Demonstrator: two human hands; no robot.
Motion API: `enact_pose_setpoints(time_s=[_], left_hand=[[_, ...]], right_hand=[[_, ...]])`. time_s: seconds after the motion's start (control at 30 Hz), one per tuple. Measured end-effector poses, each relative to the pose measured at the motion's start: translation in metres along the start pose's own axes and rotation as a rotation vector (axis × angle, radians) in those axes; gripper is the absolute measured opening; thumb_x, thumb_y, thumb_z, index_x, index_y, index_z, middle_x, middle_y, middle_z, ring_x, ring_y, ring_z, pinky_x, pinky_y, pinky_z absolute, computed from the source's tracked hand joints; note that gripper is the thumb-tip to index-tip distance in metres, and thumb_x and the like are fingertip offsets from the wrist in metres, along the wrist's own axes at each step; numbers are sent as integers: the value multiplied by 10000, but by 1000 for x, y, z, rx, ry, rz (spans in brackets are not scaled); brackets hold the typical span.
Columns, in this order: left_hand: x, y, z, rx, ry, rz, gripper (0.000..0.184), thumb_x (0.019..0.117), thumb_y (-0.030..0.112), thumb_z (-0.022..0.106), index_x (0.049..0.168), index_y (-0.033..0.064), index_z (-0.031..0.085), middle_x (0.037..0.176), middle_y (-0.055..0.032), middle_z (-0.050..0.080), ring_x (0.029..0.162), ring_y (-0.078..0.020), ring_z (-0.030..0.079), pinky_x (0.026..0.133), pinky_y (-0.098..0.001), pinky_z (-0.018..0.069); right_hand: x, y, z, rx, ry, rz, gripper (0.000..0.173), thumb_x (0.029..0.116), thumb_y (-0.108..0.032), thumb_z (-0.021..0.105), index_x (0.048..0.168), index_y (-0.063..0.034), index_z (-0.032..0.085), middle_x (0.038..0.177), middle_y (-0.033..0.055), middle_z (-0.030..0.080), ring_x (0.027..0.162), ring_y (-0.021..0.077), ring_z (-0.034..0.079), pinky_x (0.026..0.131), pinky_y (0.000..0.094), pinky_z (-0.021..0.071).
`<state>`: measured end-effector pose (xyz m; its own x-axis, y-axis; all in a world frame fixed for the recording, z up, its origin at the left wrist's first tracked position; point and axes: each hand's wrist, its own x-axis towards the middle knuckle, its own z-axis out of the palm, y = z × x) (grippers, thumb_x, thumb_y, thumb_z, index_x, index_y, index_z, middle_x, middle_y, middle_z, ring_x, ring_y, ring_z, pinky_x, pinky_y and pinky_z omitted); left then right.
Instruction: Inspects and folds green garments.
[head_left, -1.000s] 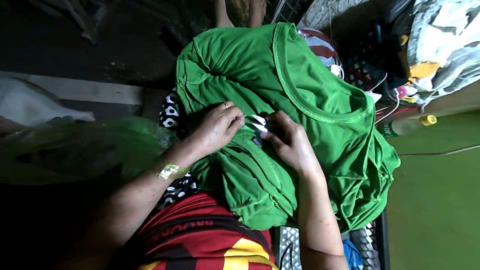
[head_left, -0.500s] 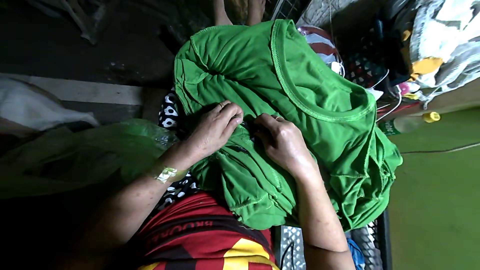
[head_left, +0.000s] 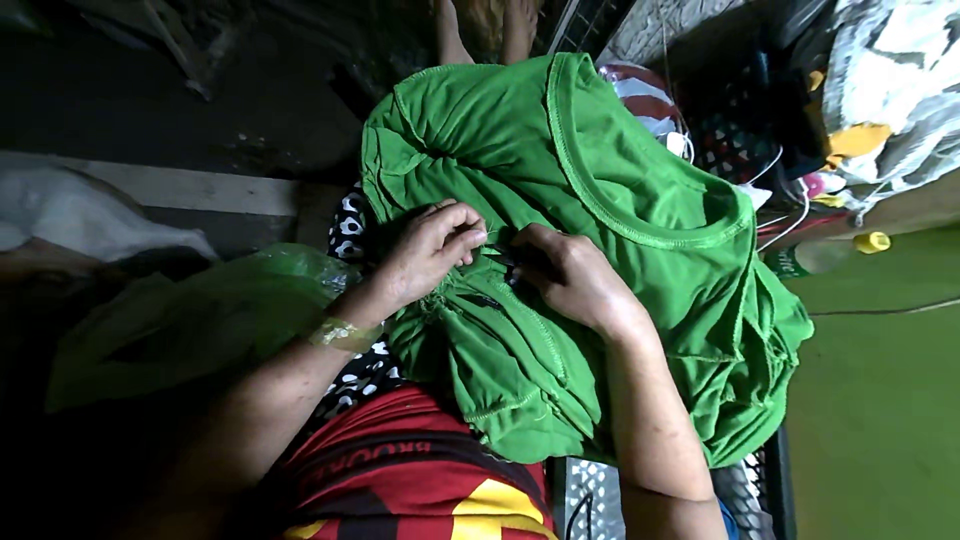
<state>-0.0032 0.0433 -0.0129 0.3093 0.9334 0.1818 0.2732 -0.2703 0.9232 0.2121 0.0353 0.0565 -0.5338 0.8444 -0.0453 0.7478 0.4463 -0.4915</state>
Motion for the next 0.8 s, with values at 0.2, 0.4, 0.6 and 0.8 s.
enact_pose_setpoints(time_s=[0.2,0.4,0.6,0.8], left_hand=[[2,-2,2,-21,16,18,187,1025,173,585,1017,12,680,986,-48,574,817,-19,590,735,-150,515],[2,-2,2,13,17,22,210,1045,172,545,1032,2,667,989,-59,579,802,-24,584,729,-159,509],[-5,1,-6,-107,130,-60,199,1076,164,457,1088,3,574,823,22,613,728,9,603,722,-173,528],[-20,7,-7,-199,112,-80,66,1028,71,533,1007,18,566,888,0,673,750,-23,680,734,-205,598]], right_hand=[[15,3,0,-35,-60,-49,203,945,-94,662,1140,-48,692,915,150,717,850,349,713,720,586,545],[18,5,0,-58,-78,-96,188,930,-54,654,1108,-64,713,904,146,723,844,355,715,706,596,541],[8,31,-2,297,-6,-56,195,982,-90,613,1160,-24,655,936,37,683,776,57,637,726,255,551],[-8,33,-6,380,7,-76,214,891,-17,679,1103,-34,653,876,19,660,704,41,610,621,195,528]])
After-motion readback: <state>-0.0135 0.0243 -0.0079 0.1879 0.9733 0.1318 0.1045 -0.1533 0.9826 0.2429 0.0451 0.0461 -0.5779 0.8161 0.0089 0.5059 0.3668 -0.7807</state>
